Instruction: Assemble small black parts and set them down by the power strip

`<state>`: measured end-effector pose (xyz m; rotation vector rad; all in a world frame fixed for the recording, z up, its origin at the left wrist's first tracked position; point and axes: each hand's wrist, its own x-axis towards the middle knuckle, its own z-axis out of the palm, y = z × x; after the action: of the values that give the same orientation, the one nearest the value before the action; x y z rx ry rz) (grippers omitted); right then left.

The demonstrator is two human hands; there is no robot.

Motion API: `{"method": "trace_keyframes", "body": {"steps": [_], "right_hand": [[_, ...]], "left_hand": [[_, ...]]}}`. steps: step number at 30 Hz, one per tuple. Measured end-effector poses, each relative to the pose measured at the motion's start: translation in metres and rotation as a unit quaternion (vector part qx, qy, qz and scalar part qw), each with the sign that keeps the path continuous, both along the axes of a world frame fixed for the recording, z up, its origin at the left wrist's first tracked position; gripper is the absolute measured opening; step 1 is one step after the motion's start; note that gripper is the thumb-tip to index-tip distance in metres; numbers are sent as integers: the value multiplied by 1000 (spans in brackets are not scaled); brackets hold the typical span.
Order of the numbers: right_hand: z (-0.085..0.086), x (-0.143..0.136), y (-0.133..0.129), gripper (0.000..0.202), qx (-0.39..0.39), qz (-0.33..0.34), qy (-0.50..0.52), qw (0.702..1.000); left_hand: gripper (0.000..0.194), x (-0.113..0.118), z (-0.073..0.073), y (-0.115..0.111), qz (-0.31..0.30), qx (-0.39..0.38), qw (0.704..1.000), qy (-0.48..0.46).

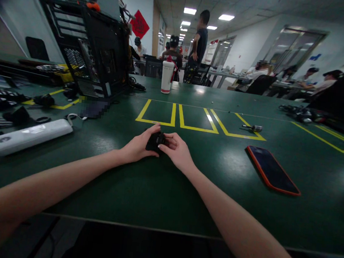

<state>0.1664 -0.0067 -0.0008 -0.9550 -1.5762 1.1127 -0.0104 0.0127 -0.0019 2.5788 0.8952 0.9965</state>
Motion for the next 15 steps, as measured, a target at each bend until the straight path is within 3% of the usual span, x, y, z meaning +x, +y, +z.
{"method": "trace_keyframes", "body": {"steps": [6,9,15], "right_hand": [[3,-1,-4,32,5,6,-10,1000],[5,-1,-5,32,6,15,-16,1000],[4,2,-1,32,8,38,-4,999]], "left_hand": [[65,-8,3,-1,-26,-33,999,17],[66,-11,5,-1,-28,-38,999,14],[62,-14,3,8,-25,53,998,23]]}}
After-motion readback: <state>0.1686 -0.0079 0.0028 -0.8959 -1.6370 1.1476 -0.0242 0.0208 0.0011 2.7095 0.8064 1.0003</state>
